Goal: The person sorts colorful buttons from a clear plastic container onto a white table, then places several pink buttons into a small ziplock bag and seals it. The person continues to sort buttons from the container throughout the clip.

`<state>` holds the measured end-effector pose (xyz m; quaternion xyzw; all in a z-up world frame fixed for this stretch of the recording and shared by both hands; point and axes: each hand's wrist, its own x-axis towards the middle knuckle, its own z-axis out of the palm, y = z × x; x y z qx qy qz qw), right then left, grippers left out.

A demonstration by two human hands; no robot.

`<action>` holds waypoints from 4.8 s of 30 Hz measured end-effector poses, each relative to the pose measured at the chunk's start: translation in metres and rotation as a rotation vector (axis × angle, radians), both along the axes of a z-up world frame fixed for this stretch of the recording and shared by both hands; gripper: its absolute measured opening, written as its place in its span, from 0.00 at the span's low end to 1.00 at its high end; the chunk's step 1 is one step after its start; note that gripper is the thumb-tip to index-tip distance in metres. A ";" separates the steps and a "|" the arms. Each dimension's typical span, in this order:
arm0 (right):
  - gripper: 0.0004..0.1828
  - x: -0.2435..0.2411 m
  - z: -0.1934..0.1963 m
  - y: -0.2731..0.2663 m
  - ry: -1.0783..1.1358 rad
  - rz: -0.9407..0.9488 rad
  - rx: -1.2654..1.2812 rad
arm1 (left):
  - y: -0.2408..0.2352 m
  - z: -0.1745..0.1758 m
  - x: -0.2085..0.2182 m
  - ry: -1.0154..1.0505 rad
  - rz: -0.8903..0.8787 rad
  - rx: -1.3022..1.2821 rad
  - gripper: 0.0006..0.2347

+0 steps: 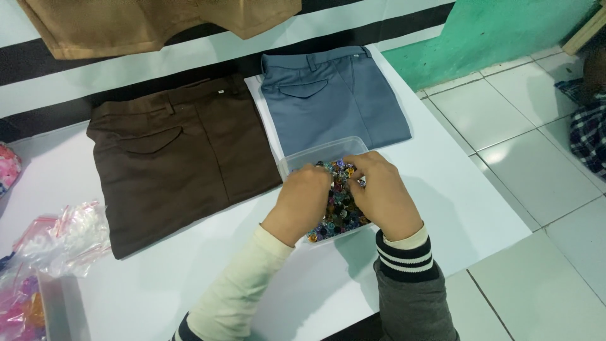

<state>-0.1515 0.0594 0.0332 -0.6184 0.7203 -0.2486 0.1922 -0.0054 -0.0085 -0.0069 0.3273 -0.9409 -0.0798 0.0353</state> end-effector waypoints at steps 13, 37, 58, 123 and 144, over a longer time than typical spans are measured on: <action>0.22 -0.002 -0.054 -0.018 0.318 0.036 0.234 | -0.005 -0.033 -0.006 0.118 -0.003 -0.162 0.04; 0.19 0.017 -0.025 -0.013 0.267 -0.035 0.227 | -0.007 -0.028 0.000 0.271 -0.010 0.171 0.09; 0.08 0.024 -0.027 -0.011 0.000 0.079 -0.375 | -0.011 0.002 0.026 0.626 -0.063 -0.022 0.02; 0.32 0.031 -0.027 0.008 -0.210 0.331 0.319 | 0.043 0.009 0.057 0.381 0.012 0.025 0.12; 0.31 -0.001 0.001 -0.029 -0.096 0.161 0.649 | 0.021 0.021 0.011 -0.158 0.099 -0.013 0.04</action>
